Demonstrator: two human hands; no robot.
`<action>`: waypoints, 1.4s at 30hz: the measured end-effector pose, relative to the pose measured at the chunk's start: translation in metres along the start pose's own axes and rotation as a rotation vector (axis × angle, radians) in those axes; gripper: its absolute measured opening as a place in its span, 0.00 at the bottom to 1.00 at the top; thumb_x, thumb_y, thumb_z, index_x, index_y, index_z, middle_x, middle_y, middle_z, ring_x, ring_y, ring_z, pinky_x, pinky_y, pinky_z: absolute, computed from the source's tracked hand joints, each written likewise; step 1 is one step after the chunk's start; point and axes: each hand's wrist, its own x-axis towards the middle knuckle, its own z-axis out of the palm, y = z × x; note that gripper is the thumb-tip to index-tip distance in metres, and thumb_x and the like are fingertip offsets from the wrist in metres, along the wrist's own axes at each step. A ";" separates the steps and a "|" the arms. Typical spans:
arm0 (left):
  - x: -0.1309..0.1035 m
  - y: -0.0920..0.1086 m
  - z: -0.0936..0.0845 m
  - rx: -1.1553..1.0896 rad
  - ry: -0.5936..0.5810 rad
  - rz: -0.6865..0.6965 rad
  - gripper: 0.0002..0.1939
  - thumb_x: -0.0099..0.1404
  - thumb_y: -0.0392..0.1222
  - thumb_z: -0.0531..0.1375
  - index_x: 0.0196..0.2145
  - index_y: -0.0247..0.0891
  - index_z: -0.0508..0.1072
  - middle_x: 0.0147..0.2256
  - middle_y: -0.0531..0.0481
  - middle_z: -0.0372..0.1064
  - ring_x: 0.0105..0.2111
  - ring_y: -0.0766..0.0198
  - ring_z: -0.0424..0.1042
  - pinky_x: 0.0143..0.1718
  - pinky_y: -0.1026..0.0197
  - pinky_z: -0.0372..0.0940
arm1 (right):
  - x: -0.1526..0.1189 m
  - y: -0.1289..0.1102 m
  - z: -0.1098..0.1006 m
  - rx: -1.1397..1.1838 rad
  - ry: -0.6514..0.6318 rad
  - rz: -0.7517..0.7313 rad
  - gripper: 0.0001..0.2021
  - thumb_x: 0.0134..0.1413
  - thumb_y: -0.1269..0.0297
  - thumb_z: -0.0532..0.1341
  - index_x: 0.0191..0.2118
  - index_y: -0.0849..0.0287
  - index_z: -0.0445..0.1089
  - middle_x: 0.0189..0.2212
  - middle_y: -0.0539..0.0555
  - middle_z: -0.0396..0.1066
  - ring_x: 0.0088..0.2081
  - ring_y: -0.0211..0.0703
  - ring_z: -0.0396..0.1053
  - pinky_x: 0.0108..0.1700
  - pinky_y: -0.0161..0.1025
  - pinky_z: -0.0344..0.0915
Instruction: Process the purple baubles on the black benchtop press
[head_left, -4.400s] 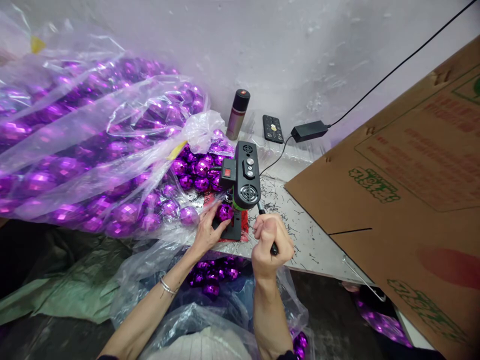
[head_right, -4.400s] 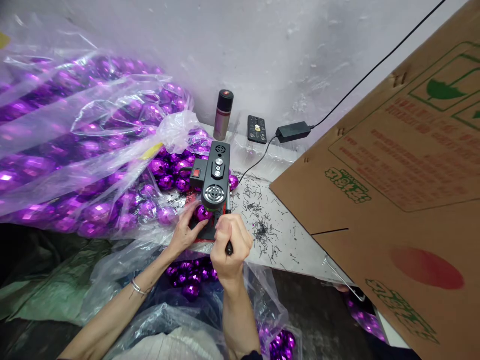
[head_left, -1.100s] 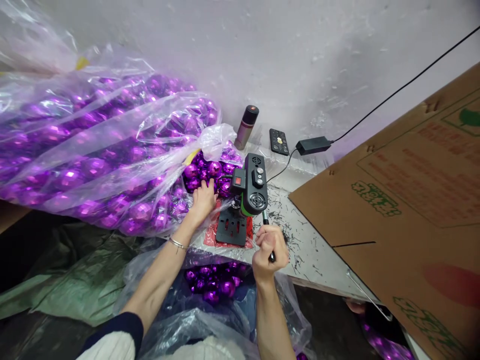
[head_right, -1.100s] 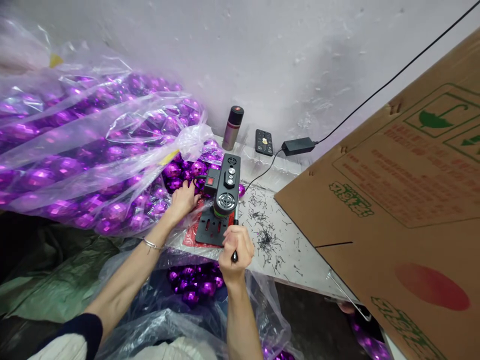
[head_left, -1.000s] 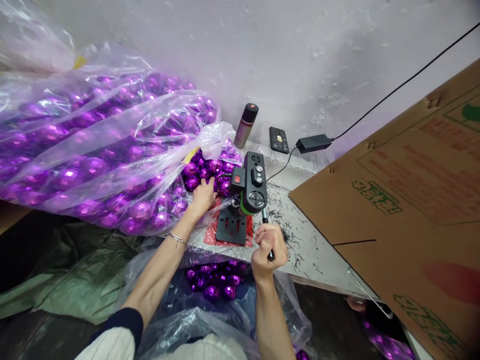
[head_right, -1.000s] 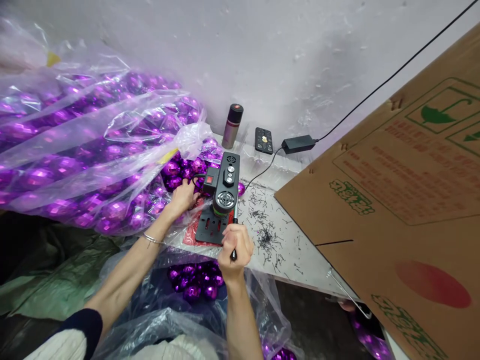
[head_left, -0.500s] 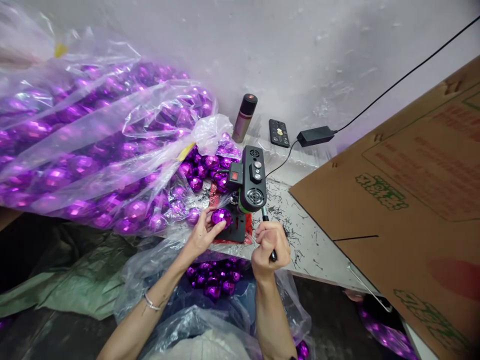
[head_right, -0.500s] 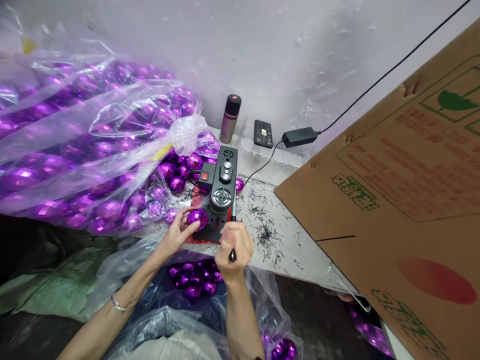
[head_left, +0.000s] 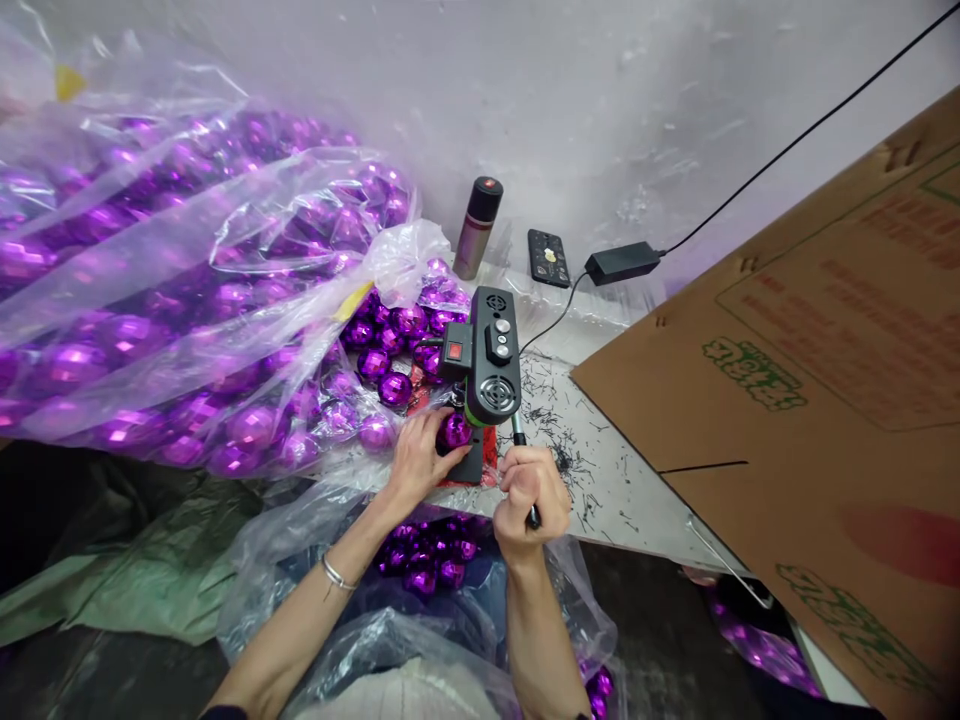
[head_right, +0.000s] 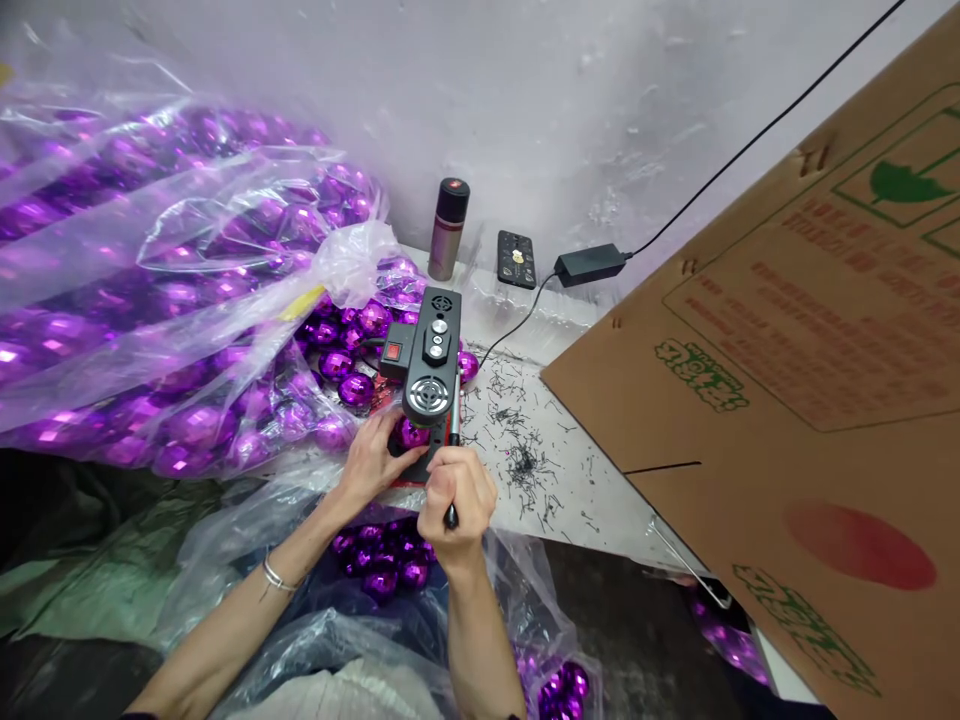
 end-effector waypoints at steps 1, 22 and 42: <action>0.000 -0.001 0.002 -0.003 -0.006 0.004 0.27 0.65 0.52 0.73 0.58 0.41 0.74 0.52 0.40 0.80 0.54 0.43 0.79 0.58 0.43 0.73 | 0.000 0.000 0.000 -0.002 -0.002 0.000 0.15 0.71 0.74 0.53 0.30 0.54 0.62 0.25 0.48 0.66 0.28 0.37 0.68 0.31 0.38 0.63; -0.013 -0.013 0.013 -0.066 0.010 0.074 0.32 0.67 0.55 0.72 0.63 0.39 0.74 0.54 0.38 0.81 0.54 0.44 0.80 0.57 0.44 0.73 | -0.039 0.025 0.022 -0.001 0.165 -0.065 0.20 0.77 0.66 0.49 0.28 0.54 0.62 0.24 0.47 0.65 0.25 0.37 0.65 0.35 0.41 0.68; -0.012 -0.015 0.019 -0.069 0.057 0.115 0.31 0.68 0.54 0.71 0.63 0.38 0.73 0.52 0.38 0.81 0.51 0.45 0.81 0.54 0.45 0.74 | -0.050 0.040 0.031 0.099 0.191 -0.105 0.20 0.78 0.63 0.47 0.29 0.54 0.60 0.27 0.47 0.63 0.26 0.36 0.66 0.32 0.40 0.70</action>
